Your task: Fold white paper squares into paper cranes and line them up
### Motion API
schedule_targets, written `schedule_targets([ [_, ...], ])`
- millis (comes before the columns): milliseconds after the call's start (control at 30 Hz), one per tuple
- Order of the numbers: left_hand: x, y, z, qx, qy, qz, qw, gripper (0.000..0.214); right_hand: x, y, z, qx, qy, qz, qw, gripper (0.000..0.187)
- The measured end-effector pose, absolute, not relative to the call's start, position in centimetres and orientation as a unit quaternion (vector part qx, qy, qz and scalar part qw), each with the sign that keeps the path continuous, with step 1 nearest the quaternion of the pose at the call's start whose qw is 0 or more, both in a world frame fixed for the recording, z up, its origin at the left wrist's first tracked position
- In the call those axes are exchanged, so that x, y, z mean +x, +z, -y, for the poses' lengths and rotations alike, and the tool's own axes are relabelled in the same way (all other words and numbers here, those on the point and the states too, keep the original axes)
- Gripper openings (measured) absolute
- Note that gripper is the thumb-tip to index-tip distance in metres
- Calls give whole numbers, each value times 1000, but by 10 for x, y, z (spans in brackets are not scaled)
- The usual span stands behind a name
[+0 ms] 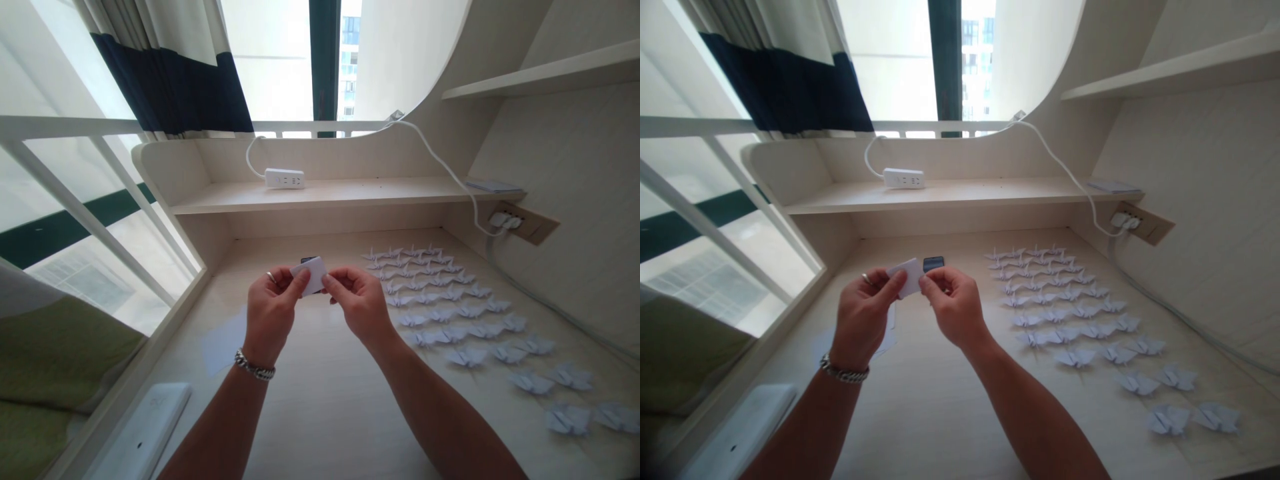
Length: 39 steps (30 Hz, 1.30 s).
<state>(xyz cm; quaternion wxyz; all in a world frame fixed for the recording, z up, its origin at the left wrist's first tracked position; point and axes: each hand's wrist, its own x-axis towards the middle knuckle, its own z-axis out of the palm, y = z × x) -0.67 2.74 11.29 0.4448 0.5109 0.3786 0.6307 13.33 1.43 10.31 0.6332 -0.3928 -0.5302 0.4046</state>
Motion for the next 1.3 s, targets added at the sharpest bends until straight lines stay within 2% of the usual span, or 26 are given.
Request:
schedule_targets([
  [100, -7, 117, -25, 539, 591, -373, 469, 19, 138, 107, -13, -402, 365, 532, 650, 17],
  [300, -9, 121, -21, 548, 607, -350, 456, 18, 148, 115, -4, -426, 238, 643, 590, 8],
  [533, -5, 120, -18, 568, 590, -334, 467, 16, 146, 115, -4, -408, 273, 646, 584, 9],
  [867, -6, 118, -21, 534, 650, -319, 438, 15, 157, 120, -3, -407, 296, 647, 573, 11],
  [1000, -11, 119, -22, 560, 604, -317, 470, 15, 158, 119, -5, -414, 304, 639, 573, 14],
  [1167, -13, 118, -21, 639, 511, -357, 451, 20, 158, 120, -5, -425, 281, 695, 508, 11],
  [1300, -11, 116, -21, 651, 487, -365, 453, 22, 161, 122, -5, -423, 295, 707, 483, 11],
])
